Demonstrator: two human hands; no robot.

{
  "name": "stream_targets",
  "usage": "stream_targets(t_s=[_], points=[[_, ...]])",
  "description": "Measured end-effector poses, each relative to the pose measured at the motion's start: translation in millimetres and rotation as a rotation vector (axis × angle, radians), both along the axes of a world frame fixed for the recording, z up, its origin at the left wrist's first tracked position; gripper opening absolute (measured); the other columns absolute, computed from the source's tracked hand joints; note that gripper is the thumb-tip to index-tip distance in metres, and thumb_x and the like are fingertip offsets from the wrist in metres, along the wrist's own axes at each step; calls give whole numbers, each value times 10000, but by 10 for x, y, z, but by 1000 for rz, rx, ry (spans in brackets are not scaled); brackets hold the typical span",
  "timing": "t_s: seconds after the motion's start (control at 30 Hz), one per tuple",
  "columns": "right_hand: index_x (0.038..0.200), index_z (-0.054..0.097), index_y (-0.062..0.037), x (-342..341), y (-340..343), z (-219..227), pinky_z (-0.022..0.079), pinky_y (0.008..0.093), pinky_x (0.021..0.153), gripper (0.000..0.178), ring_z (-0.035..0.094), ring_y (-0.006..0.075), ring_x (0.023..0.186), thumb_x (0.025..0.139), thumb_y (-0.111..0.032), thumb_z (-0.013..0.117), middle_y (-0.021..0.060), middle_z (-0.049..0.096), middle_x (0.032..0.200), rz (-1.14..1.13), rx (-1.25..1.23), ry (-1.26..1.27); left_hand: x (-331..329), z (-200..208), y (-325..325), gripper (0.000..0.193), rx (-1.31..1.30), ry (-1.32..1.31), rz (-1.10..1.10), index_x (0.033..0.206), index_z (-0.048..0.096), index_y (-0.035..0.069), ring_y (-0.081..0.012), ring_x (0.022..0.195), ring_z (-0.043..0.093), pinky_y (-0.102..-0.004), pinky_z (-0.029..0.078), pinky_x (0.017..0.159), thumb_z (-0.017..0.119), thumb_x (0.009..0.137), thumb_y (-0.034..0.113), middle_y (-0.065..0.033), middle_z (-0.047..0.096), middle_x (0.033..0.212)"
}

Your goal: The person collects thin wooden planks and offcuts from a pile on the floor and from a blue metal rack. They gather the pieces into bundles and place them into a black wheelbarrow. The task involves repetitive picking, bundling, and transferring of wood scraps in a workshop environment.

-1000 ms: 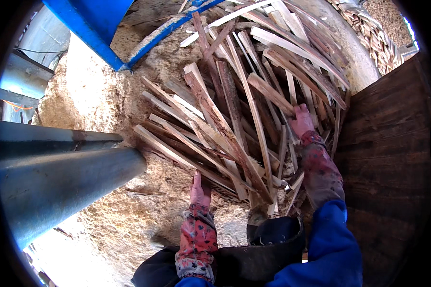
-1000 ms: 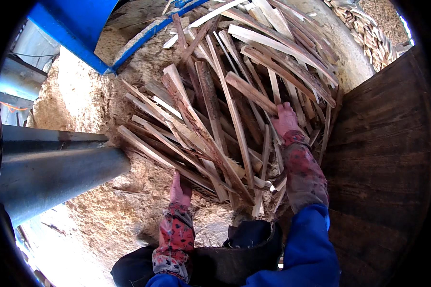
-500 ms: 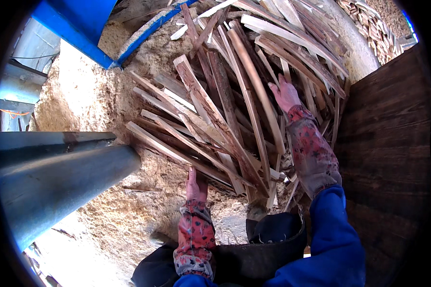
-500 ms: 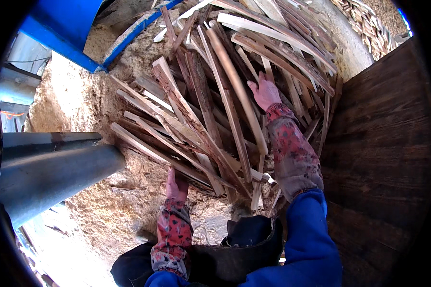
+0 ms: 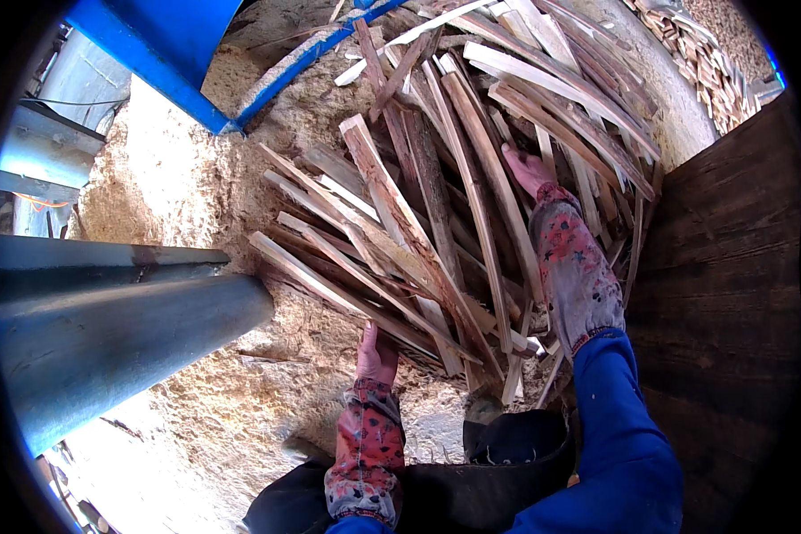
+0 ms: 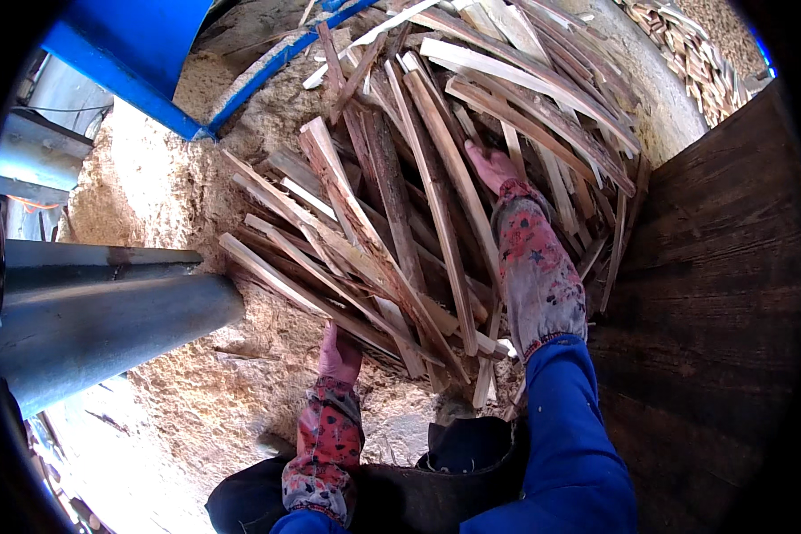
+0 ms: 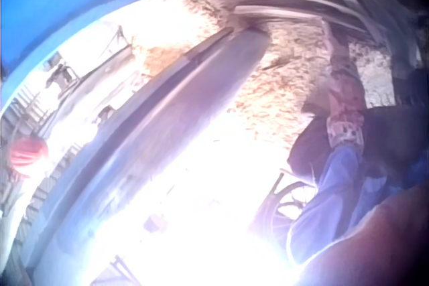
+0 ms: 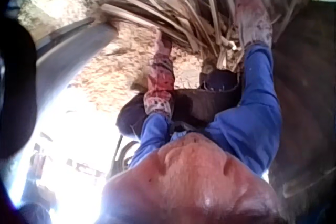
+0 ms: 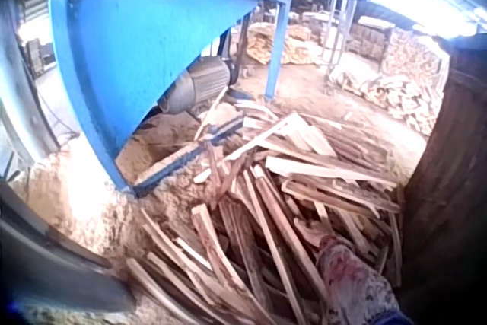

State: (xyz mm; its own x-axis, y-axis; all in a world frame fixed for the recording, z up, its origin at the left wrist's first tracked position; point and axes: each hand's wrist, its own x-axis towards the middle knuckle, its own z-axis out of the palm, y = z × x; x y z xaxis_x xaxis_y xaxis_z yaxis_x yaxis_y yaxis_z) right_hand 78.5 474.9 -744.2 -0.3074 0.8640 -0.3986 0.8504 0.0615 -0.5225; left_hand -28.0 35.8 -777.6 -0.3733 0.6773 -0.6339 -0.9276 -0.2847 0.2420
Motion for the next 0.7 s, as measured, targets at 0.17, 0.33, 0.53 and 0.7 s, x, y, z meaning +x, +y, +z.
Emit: stream_targets(t_s=[0.17, 0.33, 0.53, 0.7], points=[[1131, 633, -18, 124, -327, -116, 443, 387, 928, 705, 587, 359, 1083, 834, -644, 502, 212, 649, 1085, 151, -36, 173, -4, -178, 105, 505, -57, 10, -39, 1315, 458, 61, -255, 1173, 505, -421, 376, 1033, 612, 906, 313, -71, 544, 1272], [1111, 640, 5, 73, -728, 230, 422, 333, 922, 679, 588, 219, 1052, 870, -616, 509, 129, 663, 1079, -23, -249, 312, -49, 94, 271, 479, -82, 171, -140, 1303, 457, 48, -242, 1169, 513, -404, 390, 1022, 632, 898, 236, -79, 549, 1253], [1118, 637, 13, 157, -844, -31, 412, 333, 942, 747, 575, 251, 1077, 866, -667, 458, 183, 646, 1093, -18, -46, 336, -26, 243, 268, 410, -170, 218, -202, 1199, 512, 44, -170, 1044, 557, -324, 440, 920, 699, 852, 158, -59, 586, 1130], [1228, 575, 11, 260, -689, -120, 403, 334, 954, 874, 552, 249, 1106, 831, -749, 403, 155, 610, 1174, -57, -412, 371, 23, -15, 228, 372, -104, 146, -110, 1173, 531, 26, -194, 1010, 587, -357, 458, 920, 684, 859, 153, -61, 614, 1094]])
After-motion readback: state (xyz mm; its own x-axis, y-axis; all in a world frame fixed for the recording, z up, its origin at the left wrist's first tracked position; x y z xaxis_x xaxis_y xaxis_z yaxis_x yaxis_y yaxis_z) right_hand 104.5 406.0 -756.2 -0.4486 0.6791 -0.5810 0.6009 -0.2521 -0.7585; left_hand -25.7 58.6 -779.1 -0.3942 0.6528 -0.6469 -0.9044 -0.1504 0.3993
